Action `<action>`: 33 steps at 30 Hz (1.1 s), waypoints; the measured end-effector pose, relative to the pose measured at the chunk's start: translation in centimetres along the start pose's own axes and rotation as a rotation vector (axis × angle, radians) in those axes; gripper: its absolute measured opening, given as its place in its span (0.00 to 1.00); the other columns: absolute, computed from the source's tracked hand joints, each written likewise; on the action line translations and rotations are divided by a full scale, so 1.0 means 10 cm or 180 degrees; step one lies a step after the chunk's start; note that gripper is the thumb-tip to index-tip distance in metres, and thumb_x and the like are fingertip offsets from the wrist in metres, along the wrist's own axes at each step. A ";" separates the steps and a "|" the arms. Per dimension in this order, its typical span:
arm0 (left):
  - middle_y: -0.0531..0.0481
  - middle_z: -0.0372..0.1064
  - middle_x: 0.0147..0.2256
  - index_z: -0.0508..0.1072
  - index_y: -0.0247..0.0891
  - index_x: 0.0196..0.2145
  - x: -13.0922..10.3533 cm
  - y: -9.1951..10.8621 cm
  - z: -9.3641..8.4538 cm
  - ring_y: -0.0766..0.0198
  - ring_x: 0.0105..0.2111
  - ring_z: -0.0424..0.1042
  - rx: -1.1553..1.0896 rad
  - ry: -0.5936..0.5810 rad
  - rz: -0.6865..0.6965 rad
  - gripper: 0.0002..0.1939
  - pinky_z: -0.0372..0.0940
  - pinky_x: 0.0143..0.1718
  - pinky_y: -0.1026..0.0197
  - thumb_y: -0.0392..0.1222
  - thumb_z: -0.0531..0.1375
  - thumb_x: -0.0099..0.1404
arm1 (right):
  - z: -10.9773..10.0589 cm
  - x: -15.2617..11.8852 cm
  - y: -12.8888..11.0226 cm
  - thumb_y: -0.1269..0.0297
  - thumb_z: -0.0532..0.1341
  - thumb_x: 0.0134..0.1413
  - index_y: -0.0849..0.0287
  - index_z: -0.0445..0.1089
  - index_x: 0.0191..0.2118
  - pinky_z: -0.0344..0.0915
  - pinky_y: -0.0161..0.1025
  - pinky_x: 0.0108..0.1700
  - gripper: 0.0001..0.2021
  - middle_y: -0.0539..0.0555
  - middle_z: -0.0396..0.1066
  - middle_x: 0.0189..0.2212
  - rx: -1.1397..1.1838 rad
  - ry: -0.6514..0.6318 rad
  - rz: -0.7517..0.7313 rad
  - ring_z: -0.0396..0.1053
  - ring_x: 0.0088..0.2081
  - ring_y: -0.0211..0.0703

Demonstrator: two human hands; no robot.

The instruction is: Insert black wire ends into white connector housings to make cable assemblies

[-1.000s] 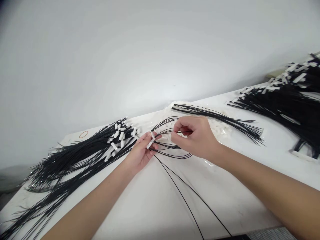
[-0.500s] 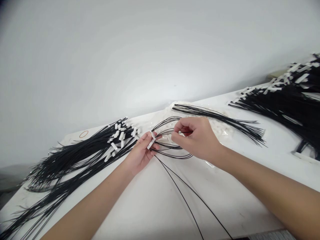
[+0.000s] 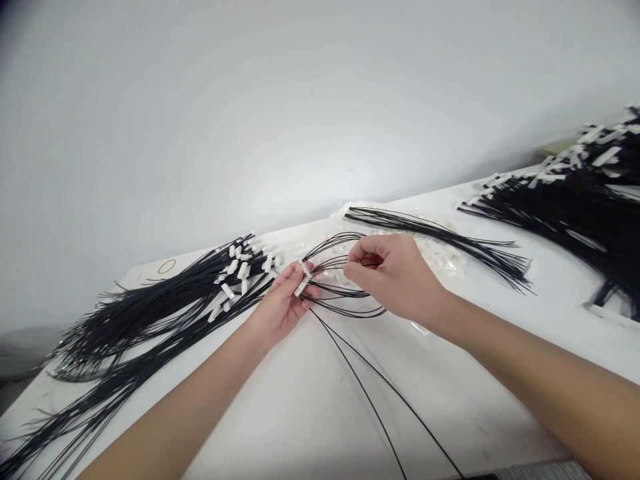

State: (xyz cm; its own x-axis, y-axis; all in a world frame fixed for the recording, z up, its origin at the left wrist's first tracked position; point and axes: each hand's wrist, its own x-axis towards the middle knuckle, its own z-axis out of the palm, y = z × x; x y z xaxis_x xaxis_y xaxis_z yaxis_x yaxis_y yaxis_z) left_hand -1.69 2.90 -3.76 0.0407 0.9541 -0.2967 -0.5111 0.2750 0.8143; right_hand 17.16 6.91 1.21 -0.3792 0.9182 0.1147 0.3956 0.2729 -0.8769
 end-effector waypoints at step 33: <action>0.52 0.66 0.44 0.68 0.40 0.36 -0.02 0.00 0.02 0.71 0.28 0.72 0.0087 0.0087 0.0108 0.10 0.58 0.19 0.73 0.46 0.59 0.57 | 0.00 0.03 0.04 0.65 0.58 0.46 0.60 0.63 0.19 0.46 0.26 0.14 0.09 0.46 0.54 0.14 -0.0067 -0.0074 0.0067 0.49 0.16 0.26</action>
State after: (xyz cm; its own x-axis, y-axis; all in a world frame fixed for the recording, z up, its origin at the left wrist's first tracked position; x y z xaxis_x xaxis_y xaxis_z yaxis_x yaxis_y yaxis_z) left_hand -1.54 2.73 -3.63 0.0002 0.9595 -0.2819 -0.4880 0.2461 0.8374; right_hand 17.24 7.30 0.88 -0.3898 0.9170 0.0851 0.4213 0.2597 -0.8689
